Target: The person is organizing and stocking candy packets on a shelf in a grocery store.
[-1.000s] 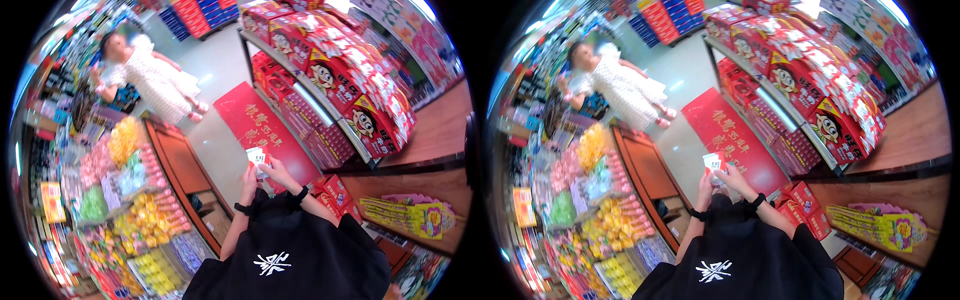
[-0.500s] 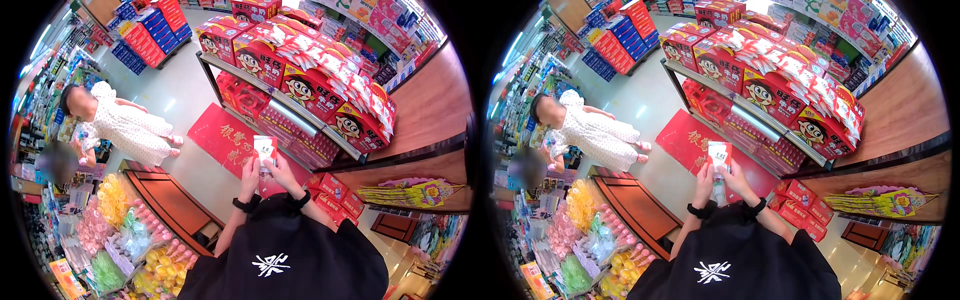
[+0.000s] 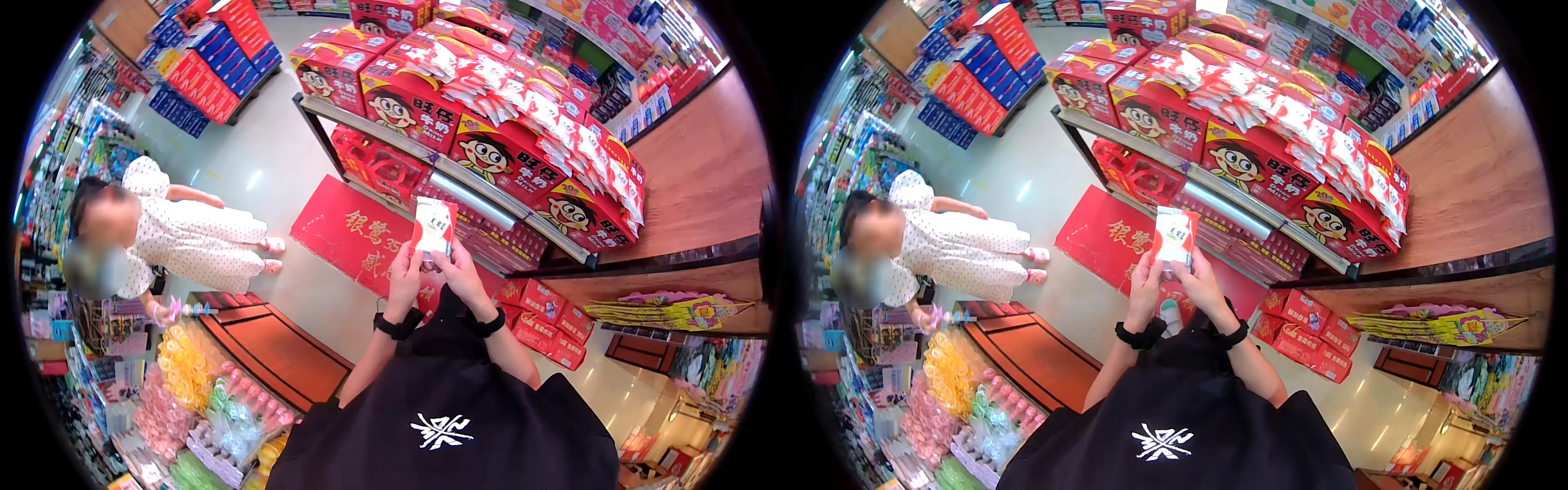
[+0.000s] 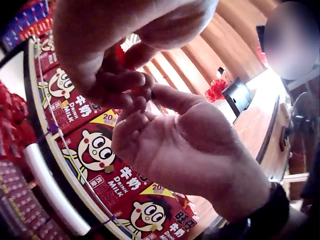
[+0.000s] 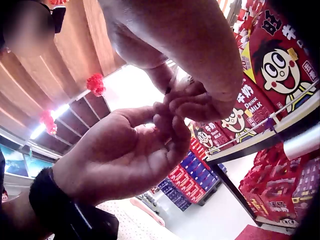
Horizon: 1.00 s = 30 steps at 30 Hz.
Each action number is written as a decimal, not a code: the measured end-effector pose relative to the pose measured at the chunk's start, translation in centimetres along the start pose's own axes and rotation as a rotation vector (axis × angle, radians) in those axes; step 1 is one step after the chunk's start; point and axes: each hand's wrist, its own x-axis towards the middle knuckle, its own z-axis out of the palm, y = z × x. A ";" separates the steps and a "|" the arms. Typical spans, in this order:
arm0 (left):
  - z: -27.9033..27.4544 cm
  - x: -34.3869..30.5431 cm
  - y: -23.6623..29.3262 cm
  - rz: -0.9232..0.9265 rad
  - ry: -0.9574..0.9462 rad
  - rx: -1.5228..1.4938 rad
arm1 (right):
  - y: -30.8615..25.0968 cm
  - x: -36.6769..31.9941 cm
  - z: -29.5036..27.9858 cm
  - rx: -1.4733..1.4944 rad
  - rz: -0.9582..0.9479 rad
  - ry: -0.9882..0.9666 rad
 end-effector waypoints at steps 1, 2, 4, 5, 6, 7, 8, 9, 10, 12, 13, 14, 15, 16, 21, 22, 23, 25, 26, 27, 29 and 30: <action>0.2 0.6 -0.1 -0.005 -0.005 0.004 | 0.0 0.5 -0.4 -0.005 0.010 0.015; 0.4 1.3 -0.1 -0.016 -0.014 0.007 | 0.0 1.1 -0.8 -0.009 0.018 0.028; 1.0 2.7 0.0 -0.047 0.003 0.095 | -0.2 2.4 -1.5 0.022 0.031 0.052; 1.1 3.6 -0.2 -0.057 0.003 0.099 | -0.2 2.8 -1.8 0.052 0.047 0.056; 1.2 4.6 -0.4 -0.037 -0.022 0.089 | -0.4 3.5 -2.2 0.057 0.054 0.062; 1.4 5.4 -0.6 -0.018 -0.047 0.079 | -0.6 4.4 -2.7 0.093 0.033 0.055; 1.9 6.1 -0.8 -0.028 -0.047 0.082 | -1.0 5.1 -3.2 0.129 0.011 0.048; 2.6 6.9 -0.3 -0.036 -0.039 0.051 | -1.4 5.8 -3.6 0.137 0.010 0.049; 3.3 7.9 0.3 -0.042 -0.037 0.022 | -1.9 6.6 -4.0 0.083 -0.003 0.072; 4.8 9.5 1.0 -0.017 -0.035 0.027 | -3.2 8.0 -4.6 0.038 -0.024 0.100; 5.5 10.3 1.2 0.006 -0.027 0.017 | -4.2 8.5 -4.9 0.016 -0.029 0.115; 6.2 11.1 1.5 0.006 -0.035 0.024 | -5.0 9.1 -5.3 -0.006 -0.033 0.131; 6.7 12.0 1.7 0.008 -0.035 0.043 | -5.1 9.9 -5.8 0.000 -0.040 0.137; 7.2 12.8 2.0 0.015 -0.030 0.062 | -5.1 10.8 -6.4 0.035 -0.053 0.116; 9.5 16.0 3.0 0.110 -0.022 0.106 | -7.9 13.7 -7.8 0.085 -0.081 0.090; 9.9 16.6 3.1 0.138 -0.005 0.153 | -8.2 14.2 -8.1 0.088 -0.083 0.095; 10.4 17.1 3.2 0.135 0.003 0.107 | -8.6 14.7 -8.5 0.076 -0.098 0.094; 11.5 17.9 3.5 0.136 0.008 0.108 | -9.2 15.4 -9.1 0.065 -0.103 0.095; 11.7 18.0 3.5 0.138 0.029 0.105 | -9.4 15.4 -9.3 0.069 -0.098 0.092; 11.9 18.0 3.6 0.148 0.041 0.128 | -9.7 15.3 -9.4 0.021 -0.114 0.100; 12.1 18.6 3.5 0.143 0.037 0.123 | -9.7 15.8 -10.0 -0.076 -0.116 0.095; 12.3 19.0 3.7 0.140 0.028 0.114 | -10.5 16.3 -10.0 -0.073 -0.111 0.092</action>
